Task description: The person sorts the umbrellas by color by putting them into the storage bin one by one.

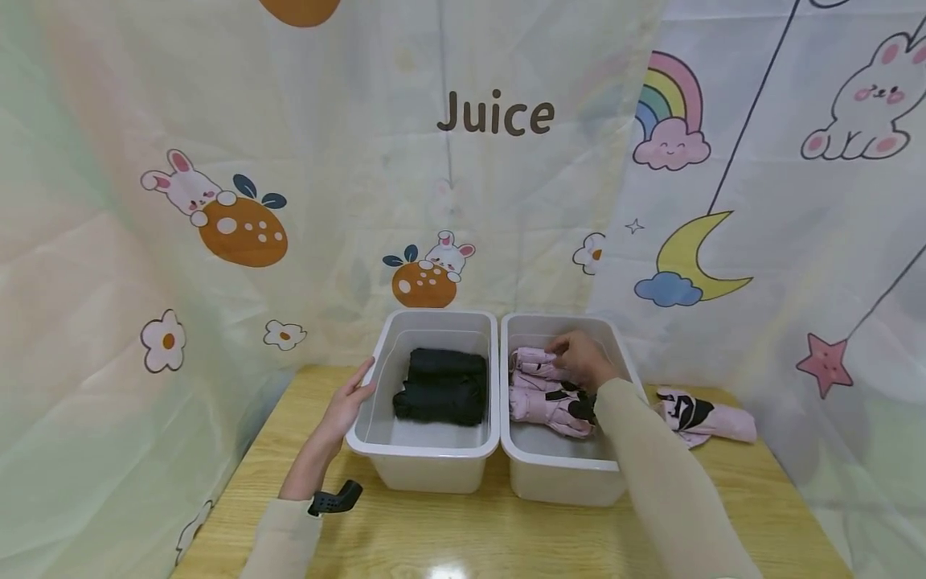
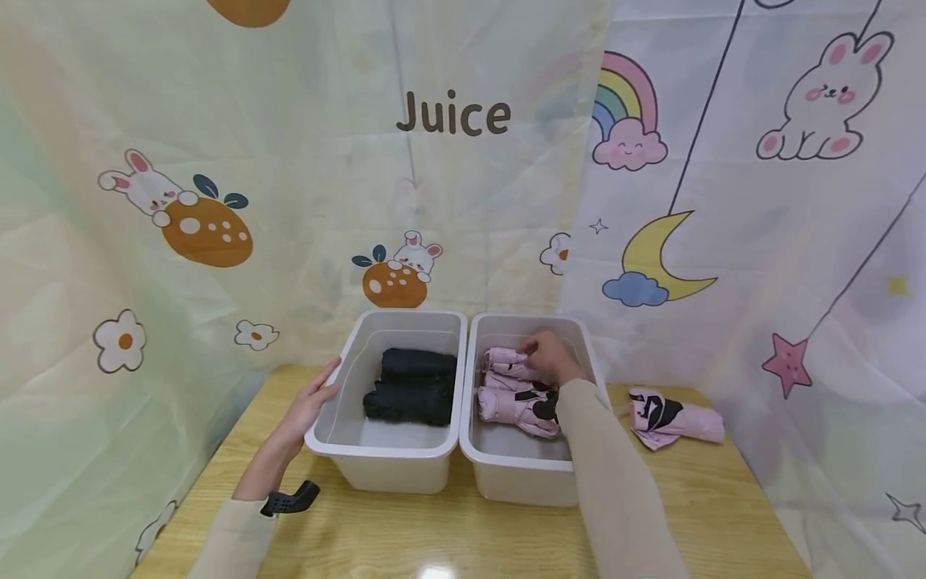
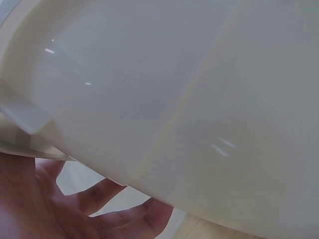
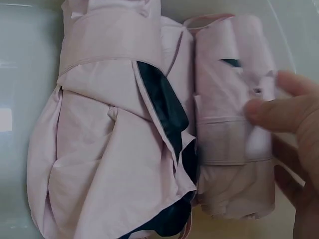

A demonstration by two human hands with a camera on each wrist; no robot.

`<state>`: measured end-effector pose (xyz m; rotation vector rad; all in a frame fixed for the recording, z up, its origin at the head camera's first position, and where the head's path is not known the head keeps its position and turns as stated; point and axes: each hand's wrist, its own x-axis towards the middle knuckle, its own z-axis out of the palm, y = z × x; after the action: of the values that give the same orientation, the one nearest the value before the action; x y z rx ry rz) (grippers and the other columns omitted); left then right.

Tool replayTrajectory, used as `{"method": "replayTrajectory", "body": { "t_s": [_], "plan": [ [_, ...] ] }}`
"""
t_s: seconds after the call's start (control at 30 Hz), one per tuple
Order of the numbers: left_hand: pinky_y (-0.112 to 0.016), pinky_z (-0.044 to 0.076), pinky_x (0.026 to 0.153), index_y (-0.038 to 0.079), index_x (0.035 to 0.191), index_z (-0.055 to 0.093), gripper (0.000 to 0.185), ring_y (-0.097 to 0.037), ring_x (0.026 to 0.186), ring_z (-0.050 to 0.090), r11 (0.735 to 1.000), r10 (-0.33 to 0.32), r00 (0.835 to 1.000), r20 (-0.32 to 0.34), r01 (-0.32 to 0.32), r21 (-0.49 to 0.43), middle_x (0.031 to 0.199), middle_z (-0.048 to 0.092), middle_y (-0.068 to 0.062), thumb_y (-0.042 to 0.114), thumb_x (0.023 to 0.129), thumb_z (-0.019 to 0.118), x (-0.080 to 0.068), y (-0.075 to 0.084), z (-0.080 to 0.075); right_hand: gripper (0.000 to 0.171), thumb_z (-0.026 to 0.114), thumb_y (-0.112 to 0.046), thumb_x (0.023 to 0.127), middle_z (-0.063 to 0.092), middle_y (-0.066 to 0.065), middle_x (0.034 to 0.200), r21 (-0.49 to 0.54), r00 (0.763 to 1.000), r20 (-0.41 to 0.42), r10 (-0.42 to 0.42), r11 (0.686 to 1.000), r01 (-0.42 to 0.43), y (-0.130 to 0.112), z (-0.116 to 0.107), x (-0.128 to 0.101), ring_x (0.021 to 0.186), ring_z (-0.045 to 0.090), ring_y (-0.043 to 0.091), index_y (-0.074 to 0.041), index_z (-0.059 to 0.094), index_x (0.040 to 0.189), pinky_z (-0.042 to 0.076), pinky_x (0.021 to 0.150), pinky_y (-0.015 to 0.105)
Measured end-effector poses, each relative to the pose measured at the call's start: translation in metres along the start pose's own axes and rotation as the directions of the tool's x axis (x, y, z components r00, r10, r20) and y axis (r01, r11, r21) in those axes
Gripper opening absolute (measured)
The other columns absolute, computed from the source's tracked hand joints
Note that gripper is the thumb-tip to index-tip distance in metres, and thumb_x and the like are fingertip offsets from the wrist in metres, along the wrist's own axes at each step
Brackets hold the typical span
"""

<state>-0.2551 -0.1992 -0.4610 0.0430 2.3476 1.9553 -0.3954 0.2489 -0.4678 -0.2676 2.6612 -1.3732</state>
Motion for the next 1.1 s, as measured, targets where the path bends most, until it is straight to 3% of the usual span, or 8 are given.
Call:
{"method": "replayTrajectory", "body": {
  "t_s": [0.13,0.4,0.53,0.63,0.7,0.87,1.1],
  "plan": [
    [-0.052,0.035,0.102,0.024,0.156,0.023,0.055,-0.039,0.136,0.032,1.000,0.009,1.000,0.002,-0.009,0.002,0.160,0.014,-0.011,0.027,0.105,0.043,0.000,0.000,0.002,0.028,0.069,0.010,0.080,0.064,0.013,0.102,-0.063,1.000,-0.025,0.002,0.998,-0.004,-0.001,-0.004,-0.001,0.092,0.053,0.026,-0.003,0.075,0.103,0.048,0.072,0.032],
    [-0.053,0.033,0.103,0.025,0.156,0.024,0.055,-0.039,0.136,0.032,1.000,0.014,1.000,0.008,-0.014,0.003,0.160,0.015,-0.011,0.028,0.105,0.044,0.005,0.004,0.005,0.033,0.069,0.010,0.080,0.063,0.016,0.109,0.026,0.998,-0.028,0.058,0.998,-0.057,0.000,-0.011,-0.003,0.099,0.053,0.029,0.000,0.070,0.111,0.050,0.076,0.035],
    [-0.051,0.032,0.104,0.025,0.156,0.022,0.055,-0.038,0.137,0.030,1.000,-0.001,0.999,0.033,0.001,-0.004,0.161,0.013,-0.010,0.028,0.105,0.043,0.006,0.008,0.006,0.032,0.072,0.003,0.082,0.064,0.015,0.111,-0.024,0.998,-0.045,0.051,0.998,-0.052,-0.006,-0.022,-0.006,0.102,0.055,0.030,0.000,0.069,0.114,0.049,0.083,0.039],
    [-0.050,0.034,0.103,0.023,0.157,0.021,0.055,-0.039,0.136,0.031,1.000,-0.015,0.999,0.044,0.015,-0.013,0.161,0.013,-0.012,0.025,0.106,0.043,0.003,0.014,0.006,0.028,0.073,-0.007,0.085,0.067,0.013,0.109,-0.153,0.997,-0.072,-0.014,0.988,0.003,-0.018,-0.036,-0.008,0.101,0.059,0.029,-0.004,0.070,0.113,0.048,0.086,0.042],
    [-0.051,0.035,0.102,0.019,0.157,0.020,0.055,-0.041,0.135,0.032,1.000,-0.024,0.998,0.051,0.025,-0.007,0.160,0.011,-0.014,0.022,0.106,0.041,-0.001,0.019,0.005,0.026,0.073,-0.010,0.087,0.068,0.013,0.107,-0.178,0.994,-0.083,-0.073,0.982,0.058,-0.028,-0.044,-0.010,0.099,0.061,0.029,-0.003,0.071,0.112,0.048,0.087,0.042],
    [-0.053,0.036,0.102,0.019,0.157,0.018,0.056,-0.043,0.135,0.031,0.999,-0.042,0.998,0.049,0.042,0.002,0.161,0.010,-0.014,0.023,0.106,0.041,-0.003,0.017,0.002,0.020,0.073,-0.016,0.089,0.070,0.013,0.098,-0.135,0.973,-0.129,-0.191,0.976,0.173,-0.049,-0.068,-0.023,0.090,0.063,0.031,-0.002,0.073,0.103,0.052,0.076,0.038],
    [-0.048,0.039,0.098,0.027,0.157,0.018,0.058,-0.039,0.134,0.034,0.998,-0.016,1.000,0.022,0.014,0.055,0.161,0.012,-0.012,0.034,0.105,0.042,0.000,0.002,-0.005,0.027,0.063,-0.027,0.097,0.067,0.018,0.090,-0.153,0.956,-0.173,-0.238,0.965,0.212,-0.050,-0.117,-0.059,0.083,0.063,0.038,-0.001,0.070,0.102,0.054,0.071,0.039]
  ]
}}
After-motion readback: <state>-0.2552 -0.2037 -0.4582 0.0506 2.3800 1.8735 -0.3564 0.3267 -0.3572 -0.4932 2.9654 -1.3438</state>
